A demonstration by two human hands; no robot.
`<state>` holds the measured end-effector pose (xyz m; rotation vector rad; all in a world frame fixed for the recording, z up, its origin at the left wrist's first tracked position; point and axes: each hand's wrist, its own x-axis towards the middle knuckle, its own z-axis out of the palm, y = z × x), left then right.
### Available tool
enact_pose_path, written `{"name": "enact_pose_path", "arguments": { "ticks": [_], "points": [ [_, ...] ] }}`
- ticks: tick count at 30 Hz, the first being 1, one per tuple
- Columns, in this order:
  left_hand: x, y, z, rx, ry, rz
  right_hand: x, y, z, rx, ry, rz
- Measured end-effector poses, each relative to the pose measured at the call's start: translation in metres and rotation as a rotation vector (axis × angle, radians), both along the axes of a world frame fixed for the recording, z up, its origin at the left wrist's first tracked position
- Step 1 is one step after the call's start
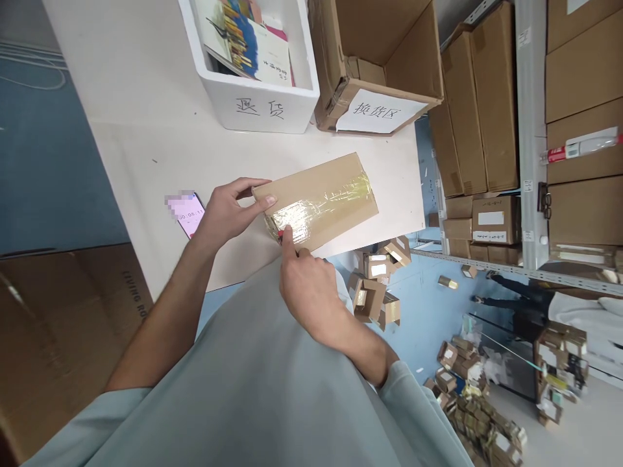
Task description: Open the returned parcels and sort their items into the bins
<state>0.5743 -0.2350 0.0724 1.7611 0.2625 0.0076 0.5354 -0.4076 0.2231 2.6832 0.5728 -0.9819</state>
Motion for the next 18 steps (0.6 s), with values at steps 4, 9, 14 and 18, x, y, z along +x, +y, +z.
{"name": "enact_pose_path", "arguments": {
  "ticks": [4,9,14,18],
  "points": [
    [0.001,0.000,-0.003,0.009,-0.006,-0.002,0.002,0.002,0.001,0.004,0.013,0.014],
    [0.002,-0.002,-0.005,-0.010,-0.003,0.023,-0.001,0.007,0.001,-0.010,-0.014,0.015],
    [0.003,-0.001,-0.005,-0.012,0.016,0.019,-0.005,0.008,0.002,-0.048,-0.017,0.041],
    [0.003,0.000,-0.005,0.009,0.015,0.006,-0.003,0.014,0.003,-0.058,-0.003,0.057]
  ]
}}
